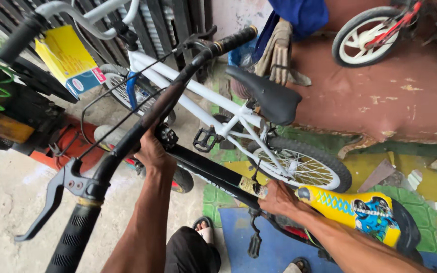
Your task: The person moves an air compressor, then lifts and repositions several bicycles from a sofa to the floor. The person also picks up a funnel and a bottle from a shelf.
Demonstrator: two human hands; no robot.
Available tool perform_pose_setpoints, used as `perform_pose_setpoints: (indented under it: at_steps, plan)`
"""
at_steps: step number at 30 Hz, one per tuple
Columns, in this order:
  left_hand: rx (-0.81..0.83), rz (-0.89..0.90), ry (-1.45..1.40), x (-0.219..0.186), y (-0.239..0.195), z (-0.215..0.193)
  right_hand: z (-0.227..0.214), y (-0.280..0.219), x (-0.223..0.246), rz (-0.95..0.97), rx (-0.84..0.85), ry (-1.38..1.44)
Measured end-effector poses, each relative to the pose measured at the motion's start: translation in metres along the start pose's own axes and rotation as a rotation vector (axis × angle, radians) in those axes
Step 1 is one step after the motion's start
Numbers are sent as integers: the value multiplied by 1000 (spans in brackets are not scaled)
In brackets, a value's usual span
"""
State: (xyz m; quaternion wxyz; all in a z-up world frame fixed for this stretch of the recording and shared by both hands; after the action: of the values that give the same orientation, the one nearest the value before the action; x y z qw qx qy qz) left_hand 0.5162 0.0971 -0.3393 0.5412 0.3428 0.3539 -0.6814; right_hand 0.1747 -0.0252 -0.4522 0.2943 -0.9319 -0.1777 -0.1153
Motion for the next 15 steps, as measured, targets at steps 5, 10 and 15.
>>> perform_pose_setpoints:
  at_steps: [5,10,15]
  plan:
    - [0,3,21,25,31,-13,21,26,9,2,-22,39]
    - [40,-21,5,49,51,-21,37,49,13,57,16,-9]
    - [16,-77,17,69,66,-24,54,74,13,129,59,-67]
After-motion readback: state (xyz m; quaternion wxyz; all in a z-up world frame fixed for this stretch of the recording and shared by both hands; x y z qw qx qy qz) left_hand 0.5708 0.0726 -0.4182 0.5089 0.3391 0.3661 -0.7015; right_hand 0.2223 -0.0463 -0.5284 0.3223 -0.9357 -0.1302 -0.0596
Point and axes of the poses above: each hand's wrist, its own y-axis towards the middle knuckle, its own z-axis out of the palm, x = y × z, the point moved 5 cm from there along y, towards the middle knuckle, and after that the axes turned 10 degrees about z, right-handed, at the moved point
